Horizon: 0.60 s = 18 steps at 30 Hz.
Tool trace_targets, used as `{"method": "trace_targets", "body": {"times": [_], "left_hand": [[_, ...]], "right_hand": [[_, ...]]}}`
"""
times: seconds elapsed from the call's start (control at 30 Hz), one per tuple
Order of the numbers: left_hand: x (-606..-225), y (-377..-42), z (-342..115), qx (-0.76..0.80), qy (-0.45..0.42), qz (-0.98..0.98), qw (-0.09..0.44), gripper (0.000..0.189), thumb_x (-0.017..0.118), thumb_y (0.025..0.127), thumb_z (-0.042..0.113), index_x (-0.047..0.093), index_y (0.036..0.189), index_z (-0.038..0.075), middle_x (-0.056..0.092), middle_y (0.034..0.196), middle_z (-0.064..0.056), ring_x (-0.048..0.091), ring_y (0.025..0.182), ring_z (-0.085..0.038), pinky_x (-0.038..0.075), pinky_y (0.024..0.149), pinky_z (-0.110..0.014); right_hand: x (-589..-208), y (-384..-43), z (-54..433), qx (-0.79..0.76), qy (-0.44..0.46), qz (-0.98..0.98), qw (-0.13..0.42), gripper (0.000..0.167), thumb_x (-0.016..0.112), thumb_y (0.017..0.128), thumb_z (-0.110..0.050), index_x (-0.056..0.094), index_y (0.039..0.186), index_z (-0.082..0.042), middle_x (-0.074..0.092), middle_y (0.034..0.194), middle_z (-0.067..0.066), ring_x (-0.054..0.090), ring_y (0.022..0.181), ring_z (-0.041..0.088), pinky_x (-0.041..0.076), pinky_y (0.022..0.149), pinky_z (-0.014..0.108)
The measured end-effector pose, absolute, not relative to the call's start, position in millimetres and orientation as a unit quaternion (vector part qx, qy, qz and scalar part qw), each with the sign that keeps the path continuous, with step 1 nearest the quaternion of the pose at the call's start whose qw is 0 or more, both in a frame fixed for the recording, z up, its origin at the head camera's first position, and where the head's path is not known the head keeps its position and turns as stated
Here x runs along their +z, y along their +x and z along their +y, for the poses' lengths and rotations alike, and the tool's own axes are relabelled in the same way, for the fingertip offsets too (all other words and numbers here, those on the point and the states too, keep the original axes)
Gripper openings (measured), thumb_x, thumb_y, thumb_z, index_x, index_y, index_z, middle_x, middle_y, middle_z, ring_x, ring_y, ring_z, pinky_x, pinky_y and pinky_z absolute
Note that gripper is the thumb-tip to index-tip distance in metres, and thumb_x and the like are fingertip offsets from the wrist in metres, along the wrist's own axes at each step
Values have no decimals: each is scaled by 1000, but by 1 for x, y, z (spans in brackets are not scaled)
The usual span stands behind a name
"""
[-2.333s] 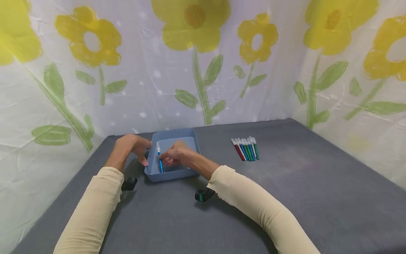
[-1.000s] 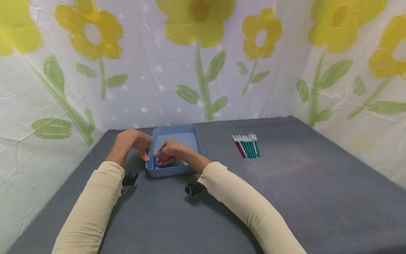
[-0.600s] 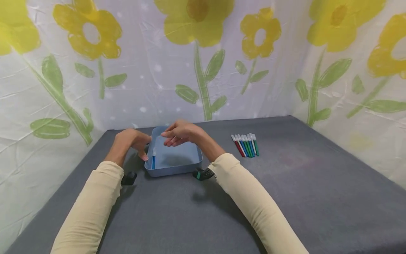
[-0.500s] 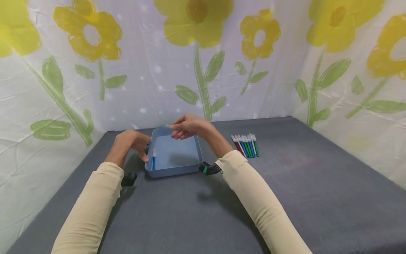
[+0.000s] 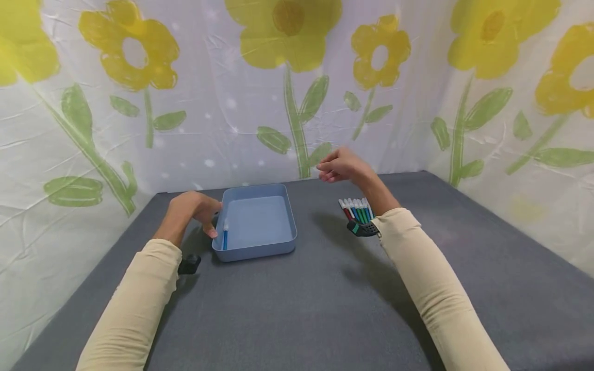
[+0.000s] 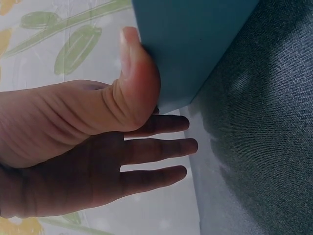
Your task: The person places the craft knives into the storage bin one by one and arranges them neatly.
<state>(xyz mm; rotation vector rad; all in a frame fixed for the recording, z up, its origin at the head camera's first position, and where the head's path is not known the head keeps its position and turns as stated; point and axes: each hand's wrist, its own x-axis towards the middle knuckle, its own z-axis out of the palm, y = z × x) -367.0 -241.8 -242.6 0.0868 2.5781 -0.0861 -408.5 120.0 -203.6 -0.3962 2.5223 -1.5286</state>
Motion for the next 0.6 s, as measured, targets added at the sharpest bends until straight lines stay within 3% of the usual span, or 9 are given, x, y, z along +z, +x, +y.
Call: {"method": "trace_targets", "body": {"times": [0.13, 0.33, 0.5, 0.6], "left_hand": [[-241, -366, -241, -35, 39, 959, 278, 120, 84, 86, 40, 6, 167, -1, 8, 172, -32, 13, 160, -51, 27, 125, -67], [-239, -368, -241, -60, 61, 957, 276, 117, 84, 87, 43, 10, 166, -3, 12, 172, -31, 17, 159, -51, 30, 125, -66], [-238, -366, -242, -57, 64, 955, 283, 113, 82, 90, 40, 10, 166, -3, 10, 172, -31, 14, 160, -50, 27, 127, -64], [-240, -366, -242, -66, 73, 956, 277, 112, 81, 90, 44, 13, 166, -3, 13, 172, -30, 17, 160, -50, 29, 126, -64]], "right_hand": [[-218, -413, 155, -458, -109, 880, 61, 36, 65, 103, -8, 63, 129, 17, 70, 67, 0, 64, 58, 4, 57, 57, 17], [-242, -417, 204, -330, -80, 940, 41, 26, 66, 100, -5, 70, 113, 18, 74, 72, 9, 68, 60, 10, 62, 61, 26], [-259, -425, 224, -231, -53, 971, 41, 19, 71, 95, -6, 71, 82, 8, 72, 66, 11, 68, 55, 15, 63, 62, 33], [-267, -431, 227, -217, -24, 974, 59, 18, 72, 95, -7, 71, 82, 5, 71, 63, 8, 66, 52, 13, 63, 61, 32]]}}
